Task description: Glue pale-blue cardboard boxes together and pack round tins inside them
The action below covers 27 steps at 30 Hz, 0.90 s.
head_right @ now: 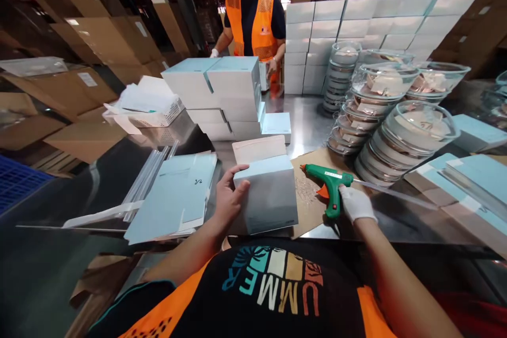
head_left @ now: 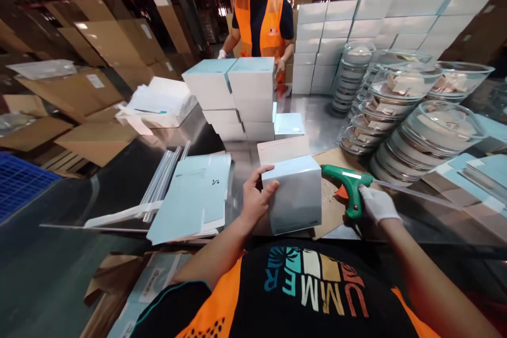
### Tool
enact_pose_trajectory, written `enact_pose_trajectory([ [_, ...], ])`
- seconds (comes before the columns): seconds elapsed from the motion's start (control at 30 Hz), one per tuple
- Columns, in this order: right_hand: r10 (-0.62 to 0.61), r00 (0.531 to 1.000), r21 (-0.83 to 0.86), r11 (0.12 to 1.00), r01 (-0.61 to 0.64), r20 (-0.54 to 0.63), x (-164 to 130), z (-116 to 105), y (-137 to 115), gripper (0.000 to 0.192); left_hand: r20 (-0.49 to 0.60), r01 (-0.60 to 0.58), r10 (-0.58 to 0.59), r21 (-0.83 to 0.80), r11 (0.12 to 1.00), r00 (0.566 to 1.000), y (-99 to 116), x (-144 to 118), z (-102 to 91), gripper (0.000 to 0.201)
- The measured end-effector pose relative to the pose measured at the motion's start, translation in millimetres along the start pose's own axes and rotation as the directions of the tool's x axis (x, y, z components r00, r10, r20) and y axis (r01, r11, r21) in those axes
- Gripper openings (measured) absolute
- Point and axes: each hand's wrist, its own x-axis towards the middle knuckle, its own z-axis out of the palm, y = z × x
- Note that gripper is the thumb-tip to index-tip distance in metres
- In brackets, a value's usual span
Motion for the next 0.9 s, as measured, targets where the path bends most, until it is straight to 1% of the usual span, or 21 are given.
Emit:
enact_pose_trajectory([
  [0.07,-0.031,0.998,-0.014,0.999,0.031,-0.053,1,-2,-2,0.044,-0.001,-0.008,0.008,0.000,1.000,1.000,0,2,-0.6,0.067],
  [0.13,-0.067,0.996,0.025,0.997,0.069,-0.058,-2,9,-18,0.040,0.006,-0.019,0.019,0.004,1.000,1.000,0,3,1.0,0.068],
  [0.17,-0.085,0.996,0.080,0.993,0.086,-0.023,-5,19,-30,0.047,0.016,-0.026,0.026,0.002,1.000,1.000,-1,3,2.5,0.068],
  [0.23,-0.117,0.986,0.242,0.966,0.087,0.115,-8,43,-57,0.062,0.047,-0.045,0.046,-0.015,0.999,0.998,-2,3,5.8,0.068],
  [0.27,-0.135,0.971,0.315,0.947,0.069,0.196,-8,55,-71,0.065,0.068,-0.054,0.056,-0.028,0.998,0.996,-3,3,7.1,0.068],
  [0.33,-0.175,0.927,0.383,0.923,0.037,0.333,-7,73,-92,0.058,0.105,-0.068,0.073,-0.052,0.996,0.992,-6,3,8.4,0.067],
  [0.37,-0.200,0.910,0.380,0.923,0.051,0.362,-5,79,-98,0.052,0.118,-0.070,0.076,-0.058,0.996,0.990,-8,3,8.2,0.066],
  [0.4,-0.237,0.899,0.378,0.922,0.089,0.368,-4,82,-100,0.047,0.127,-0.070,0.078,-0.062,0.996,0.989,-10,3,7.6,0.065],
  [0.47,-0.359,0.870,0.383,0.897,0.222,0.337,-1,83,-95,0.045,0.129,-0.076,0.086,-0.084,0.994,0.988,-15,4,5.5,0.064],
  [0.5,-0.438,0.843,0.381,0.871,0.311,0.313,0,81,-89,0.049,0.117,-0.081,0.094,-0.109,0.991,0.989,-17,4,4.3,0.063],
  [0.53,-0.522,0.801,0.374,0.834,0.406,0.294,0,78,-83,0.054,0.100,-0.089,0.104,-0.144,0.985,0.990,-19,4,2.9,0.062],
  [0.57,-0.600,0.747,0.363,0.789,0.496,0.285,0,75,-77,0.058,0.080,-0.104,0.120,-0.184,0.977,0.990,-21,5,1.4,0.062],
  [0.63,-0.720,0.632,0.346,0.692,0.633,0.285,-3,69,-67,0.054,0.067,-0.170,0.191,-0.239,0.956,0.979,-23,8,-2.8,0.060],
  [0.67,-0.761,0.583,0.351,0.649,0.675,0.286,-6,67,-65,0.048,0.095,-0.226,0.255,-0.242,0.944,0.962,-23,10,-5.5,0.055],
  [0.7,-0.789,0.542,0.363,0.615,0.700,0.290,-10,65,-65,0.042,0.147,-0.295,0.333,-0.232,0.927,0.931,-22,12,-8.4,0.049],
  [0.73,-0.806,0.511,0.377,0.591,0.713,0.298,-14,64,-66,0.040,0.209,-0.366,0.410,-0.218,0.905,0.888,-21,14,-11.5,0.042],
  [0.8,-0.825,0.474,0.397,0.564,0.724,0.309,-20,63,-72,0.043,0.310,-0.479,0.522,-0.208,0.853,0.795,-17,19,-16.7,0.031],
  [0.83,-0.830,0.464,0.403,0.557,0.726,0.310,-21,63,-76,0.046,0.331,-0.510,0.552,-0.212,0.834,0.766,-15,20,-18.4,0.028],
  [0.87,-0.834,0.458,0.407,0.550,0.730,0.307,-22,63,-79,0.048,0.331,-0.526,0.569,-0.216,0.823,0.753,-14,21,-19.6,0.027],
  [0.9,-0.839,0.452,0.409,0.542,0.734,0.302,-22,64,-81,0.050,0.324,-0.533,0.576,-0.218,0.818,0.751,-13,21,-20.2,0.026],
])
